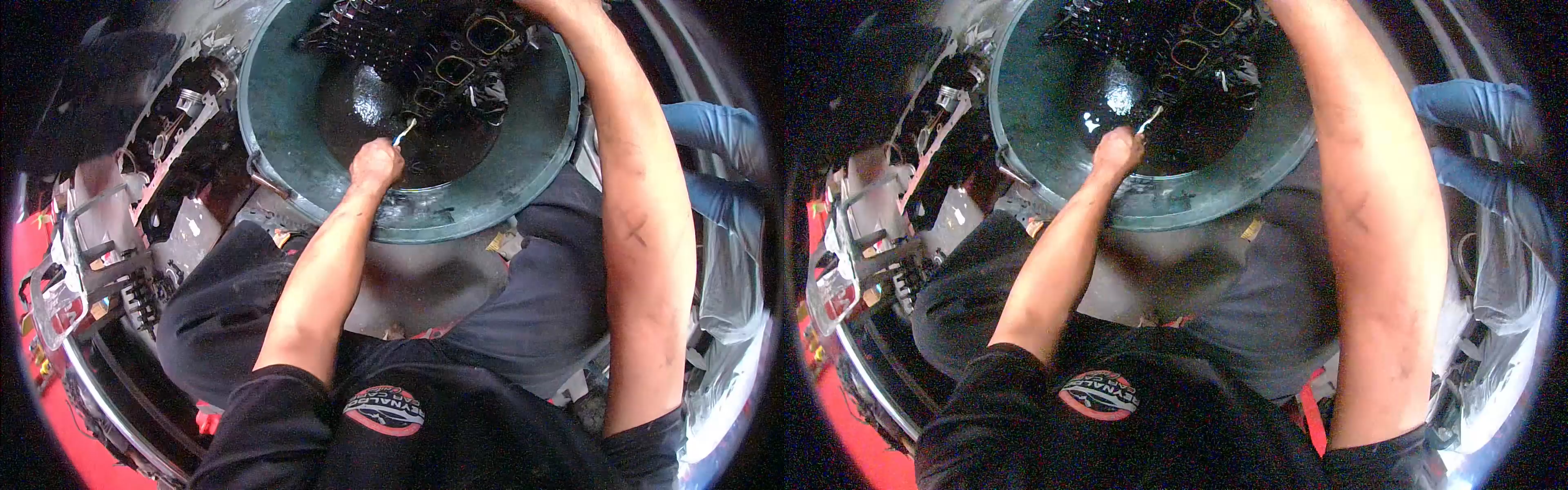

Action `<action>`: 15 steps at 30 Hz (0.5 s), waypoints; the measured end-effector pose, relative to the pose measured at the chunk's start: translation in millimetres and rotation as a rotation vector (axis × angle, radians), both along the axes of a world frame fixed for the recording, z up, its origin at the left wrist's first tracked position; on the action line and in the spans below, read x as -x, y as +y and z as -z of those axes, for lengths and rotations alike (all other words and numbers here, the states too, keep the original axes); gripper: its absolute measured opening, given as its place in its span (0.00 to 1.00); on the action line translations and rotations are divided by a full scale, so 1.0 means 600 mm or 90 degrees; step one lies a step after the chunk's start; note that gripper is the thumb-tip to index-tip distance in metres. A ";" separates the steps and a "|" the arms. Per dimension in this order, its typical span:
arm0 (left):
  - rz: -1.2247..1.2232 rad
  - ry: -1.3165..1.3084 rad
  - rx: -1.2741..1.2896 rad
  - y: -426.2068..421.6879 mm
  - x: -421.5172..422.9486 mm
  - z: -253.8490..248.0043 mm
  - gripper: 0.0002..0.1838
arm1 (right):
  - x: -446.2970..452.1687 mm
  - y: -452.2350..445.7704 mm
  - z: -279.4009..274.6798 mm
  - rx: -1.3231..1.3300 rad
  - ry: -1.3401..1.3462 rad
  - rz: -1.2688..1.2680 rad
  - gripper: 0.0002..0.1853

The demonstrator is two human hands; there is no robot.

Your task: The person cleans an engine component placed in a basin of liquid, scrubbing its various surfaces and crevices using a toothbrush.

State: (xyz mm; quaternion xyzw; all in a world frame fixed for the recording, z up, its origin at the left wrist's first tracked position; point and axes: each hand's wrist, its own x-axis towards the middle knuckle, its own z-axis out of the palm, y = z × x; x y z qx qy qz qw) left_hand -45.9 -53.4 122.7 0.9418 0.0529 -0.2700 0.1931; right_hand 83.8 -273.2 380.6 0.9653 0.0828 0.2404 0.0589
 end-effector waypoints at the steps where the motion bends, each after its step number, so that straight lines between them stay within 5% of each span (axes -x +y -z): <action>1: -0.008 -0.007 0.002 -0.008 -0.007 0.022 0.19 | -0.003 -0.004 0.002 0.012 0.002 0.006 0.26; 4: 0.080 0.027 -0.001 -0.030 -0.051 0.057 0.17 | -0.005 -0.001 -0.009 -0.007 0.050 0.020 0.26; 10: 0.023 0.116 -0.005 -0.070 -0.083 0.115 0.19 | 0.011 -0.002 0.002 -0.006 0.058 -0.001 0.25; 13: 0.455 0.198 -0.020 0.002 -0.114 0.254 0.21 | 0.014 0.011 -0.009 -0.051 0.072 0.003 0.23; 14: 0.557 0.059 -0.059 0.036 -0.117 0.345 0.22 | 0.013 0.015 -0.009 -0.056 0.077 0.004 0.23; 15: 0.423 0.103 -0.068 0.022 -0.106 0.259 0.22 | 0.013 0.019 -0.011 -0.063 0.082 0.003 0.23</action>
